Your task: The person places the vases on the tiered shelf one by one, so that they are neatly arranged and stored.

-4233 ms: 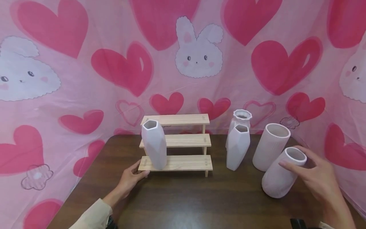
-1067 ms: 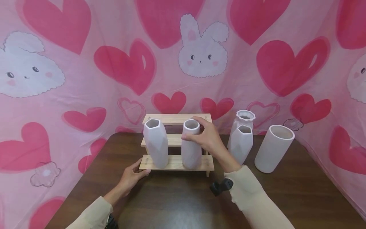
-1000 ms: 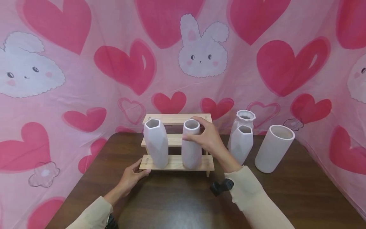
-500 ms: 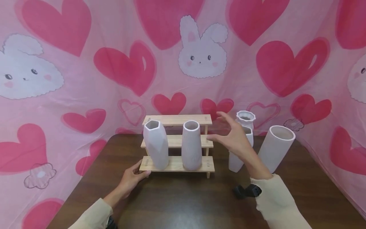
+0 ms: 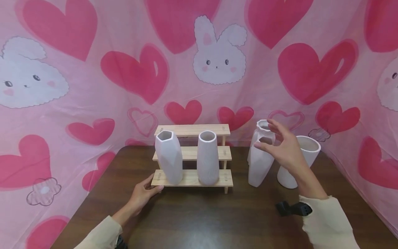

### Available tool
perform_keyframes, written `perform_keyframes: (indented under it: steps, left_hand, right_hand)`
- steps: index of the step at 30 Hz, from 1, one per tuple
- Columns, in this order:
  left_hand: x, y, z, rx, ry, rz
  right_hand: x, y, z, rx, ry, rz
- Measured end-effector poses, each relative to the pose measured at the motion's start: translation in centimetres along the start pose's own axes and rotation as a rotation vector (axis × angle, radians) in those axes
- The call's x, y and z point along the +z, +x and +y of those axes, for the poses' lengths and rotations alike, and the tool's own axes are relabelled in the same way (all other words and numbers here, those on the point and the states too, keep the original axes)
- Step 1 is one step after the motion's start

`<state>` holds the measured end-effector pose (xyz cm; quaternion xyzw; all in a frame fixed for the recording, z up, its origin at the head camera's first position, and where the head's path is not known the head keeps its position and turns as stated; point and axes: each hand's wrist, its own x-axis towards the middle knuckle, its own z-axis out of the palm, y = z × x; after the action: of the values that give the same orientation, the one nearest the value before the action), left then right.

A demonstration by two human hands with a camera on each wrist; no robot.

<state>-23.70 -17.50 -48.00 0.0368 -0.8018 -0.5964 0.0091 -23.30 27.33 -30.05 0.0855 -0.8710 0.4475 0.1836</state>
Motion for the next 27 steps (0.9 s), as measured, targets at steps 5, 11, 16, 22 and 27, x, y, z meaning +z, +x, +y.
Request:
perform_keyframes:
  steps: [5, 11, 16, 22, 27]
  left_hand:
    - [0.0, 0.1, 0.0, 0.003, -0.016, 0.001]
    - [-0.1, 0.0, 0.0, 0.004, -0.015, -0.002]
    - [0.0, 0.0, 0.1, -0.002, -0.009, -0.005]
    - [0.0, 0.0, 0.0, -0.008, -0.005, -0.004]
    - [0.0, 0.1, -0.1, -0.003, -0.013, -0.001]
  right_hand:
    - [-0.3, 0.2, 1.7, 0.019, -0.048, -0.012]
    - [0.4, 0.2, 3.7, 0.011, -0.046, -0.026]
    - [0.8, 0.0, 4.9, 0.047, -0.062, -0.029]
    - [1.1, -0.3, 5.3, 0.066, -0.082, -0.026]
    - [1.5, -0.4, 5.4, 0.110, -0.067, -0.062]
